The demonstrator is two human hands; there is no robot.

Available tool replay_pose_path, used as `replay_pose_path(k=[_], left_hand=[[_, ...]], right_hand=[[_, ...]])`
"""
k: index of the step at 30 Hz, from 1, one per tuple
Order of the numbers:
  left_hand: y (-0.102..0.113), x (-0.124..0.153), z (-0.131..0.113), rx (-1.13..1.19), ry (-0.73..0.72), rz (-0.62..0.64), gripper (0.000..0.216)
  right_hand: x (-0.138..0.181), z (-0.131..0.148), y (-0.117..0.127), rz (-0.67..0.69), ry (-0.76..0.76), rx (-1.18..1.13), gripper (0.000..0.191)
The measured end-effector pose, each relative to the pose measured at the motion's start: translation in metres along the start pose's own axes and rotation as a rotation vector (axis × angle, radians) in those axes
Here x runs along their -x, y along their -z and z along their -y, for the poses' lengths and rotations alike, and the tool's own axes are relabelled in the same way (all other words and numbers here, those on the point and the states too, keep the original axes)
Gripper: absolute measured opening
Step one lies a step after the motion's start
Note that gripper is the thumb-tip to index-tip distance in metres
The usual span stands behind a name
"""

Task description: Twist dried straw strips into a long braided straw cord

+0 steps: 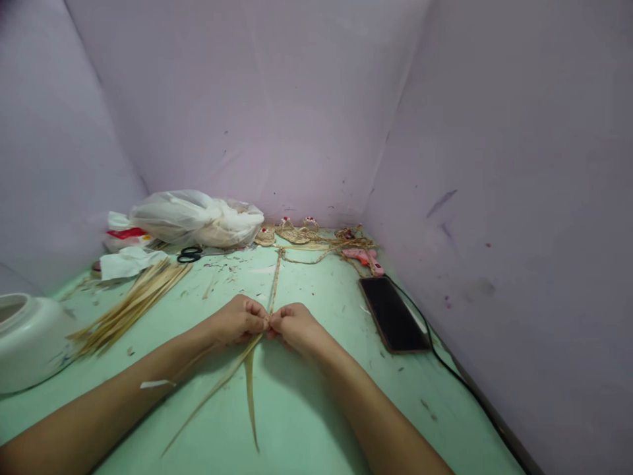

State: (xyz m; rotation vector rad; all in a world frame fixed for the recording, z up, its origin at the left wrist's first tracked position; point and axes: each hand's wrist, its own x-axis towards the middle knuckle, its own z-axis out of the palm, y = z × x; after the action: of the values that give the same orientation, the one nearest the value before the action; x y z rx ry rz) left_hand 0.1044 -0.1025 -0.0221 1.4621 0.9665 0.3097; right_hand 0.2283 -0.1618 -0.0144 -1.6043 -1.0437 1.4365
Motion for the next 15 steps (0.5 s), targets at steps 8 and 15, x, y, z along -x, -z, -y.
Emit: replay_pose_path(k=[8,15], left_hand=[[0.007,0.008,-0.010,-0.304,0.019,-0.142,0.008],[-0.013,0.036,-0.027,-0.868,-0.043,-0.307,0.015]], right_hand=[[-0.011,-0.013,-0.002,-0.171,0.185,0.127,0.016],[-0.009,-0.013,-0.014,-0.162,0.177,-0.063,0.008]])
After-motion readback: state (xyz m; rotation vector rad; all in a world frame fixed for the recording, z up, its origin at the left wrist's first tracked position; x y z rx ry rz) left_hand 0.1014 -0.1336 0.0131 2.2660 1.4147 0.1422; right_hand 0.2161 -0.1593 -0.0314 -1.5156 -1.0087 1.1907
